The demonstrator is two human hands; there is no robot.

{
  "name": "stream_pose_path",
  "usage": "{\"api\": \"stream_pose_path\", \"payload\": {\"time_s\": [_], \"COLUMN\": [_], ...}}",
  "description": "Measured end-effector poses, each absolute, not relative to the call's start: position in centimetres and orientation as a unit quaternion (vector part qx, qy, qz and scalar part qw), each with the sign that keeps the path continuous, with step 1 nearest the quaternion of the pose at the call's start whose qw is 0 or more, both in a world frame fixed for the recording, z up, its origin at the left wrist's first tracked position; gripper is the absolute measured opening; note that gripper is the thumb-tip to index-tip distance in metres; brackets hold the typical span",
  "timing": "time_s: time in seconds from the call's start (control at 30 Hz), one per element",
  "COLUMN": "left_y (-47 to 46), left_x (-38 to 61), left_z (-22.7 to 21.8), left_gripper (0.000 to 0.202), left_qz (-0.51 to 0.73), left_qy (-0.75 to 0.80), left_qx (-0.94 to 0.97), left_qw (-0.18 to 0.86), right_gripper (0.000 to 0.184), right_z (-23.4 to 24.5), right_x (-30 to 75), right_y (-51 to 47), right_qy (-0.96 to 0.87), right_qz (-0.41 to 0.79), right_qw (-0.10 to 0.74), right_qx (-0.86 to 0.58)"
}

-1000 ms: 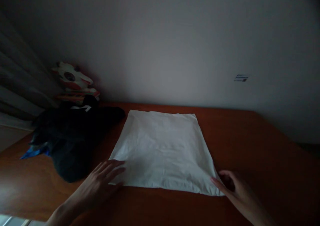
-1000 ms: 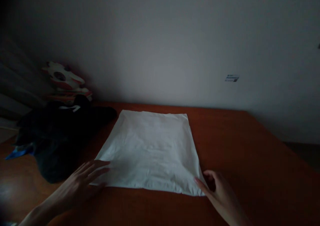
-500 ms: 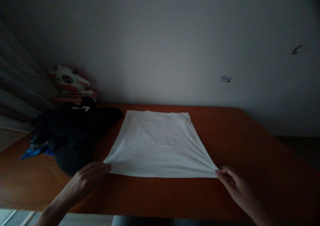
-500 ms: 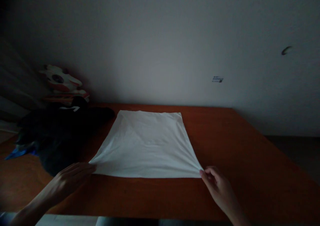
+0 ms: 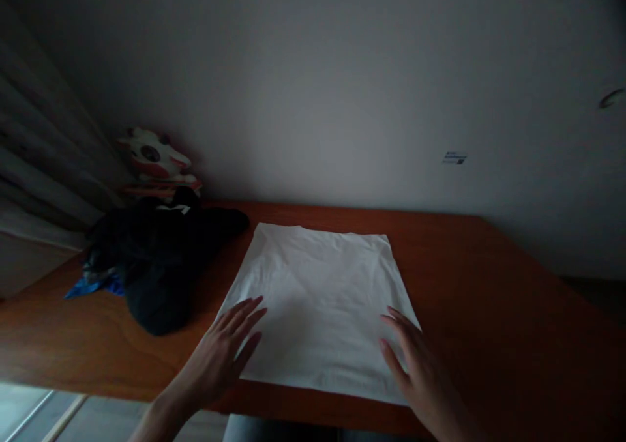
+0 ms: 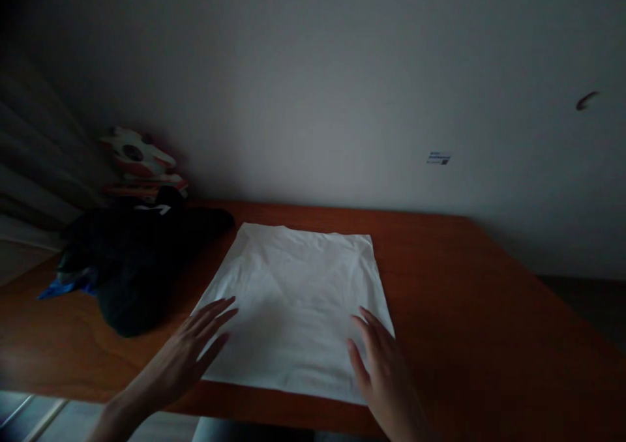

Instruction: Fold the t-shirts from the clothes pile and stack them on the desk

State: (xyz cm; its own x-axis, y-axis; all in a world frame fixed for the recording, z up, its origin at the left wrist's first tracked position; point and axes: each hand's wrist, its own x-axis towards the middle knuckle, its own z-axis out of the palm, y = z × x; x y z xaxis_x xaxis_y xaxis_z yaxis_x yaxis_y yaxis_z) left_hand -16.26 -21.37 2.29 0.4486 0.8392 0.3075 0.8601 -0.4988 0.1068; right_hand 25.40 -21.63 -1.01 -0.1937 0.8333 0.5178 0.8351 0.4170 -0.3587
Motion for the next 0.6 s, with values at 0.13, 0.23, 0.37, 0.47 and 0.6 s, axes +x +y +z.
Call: {"api": "stream_pose_path", "payload": {"time_s": [0.13,0.23,0.37,0.47,0.6], "left_y": [-19.5,-20.1,-22.3,-23.8,-23.2], "left_x": [-14.2,-15.6,-17.0,-17.0,-16.2], "left_z": [-0.6,-1.9,-2.0,-1.7,-1.0], "left_gripper": [0.059,0.076,0.084,0.084,0.067], "left_qz": [-0.139,-0.122,-0.126,-0.124,-0.140], "left_qy": [-0.501,-0.523,-0.524,-0.528,-0.552], "left_qx": [-0.850,-0.836,-0.832,-0.830,-0.814], "left_qw": [0.086,0.111,0.135,0.133,0.116], "right_gripper": [0.054,0.065,0.069,0.066,0.042], "right_z": [-3.1,-4.6,-5.2,-4.8,-3.4], "right_x": [22.6,24.2,26.2,26.7,26.8], "right_y": [-20.3,-20.6,-22.3,-23.3,-21.6], "right_qy": [-0.807,-0.789,-0.781,-0.788,-0.778], "right_qz": [-0.050,-0.086,-0.092,-0.076,-0.038], "right_qw": [0.249,0.220,0.216,0.223,0.252], "right_qx": [-0.533,-0.567,-0.578,-0.568,-0.574]}}
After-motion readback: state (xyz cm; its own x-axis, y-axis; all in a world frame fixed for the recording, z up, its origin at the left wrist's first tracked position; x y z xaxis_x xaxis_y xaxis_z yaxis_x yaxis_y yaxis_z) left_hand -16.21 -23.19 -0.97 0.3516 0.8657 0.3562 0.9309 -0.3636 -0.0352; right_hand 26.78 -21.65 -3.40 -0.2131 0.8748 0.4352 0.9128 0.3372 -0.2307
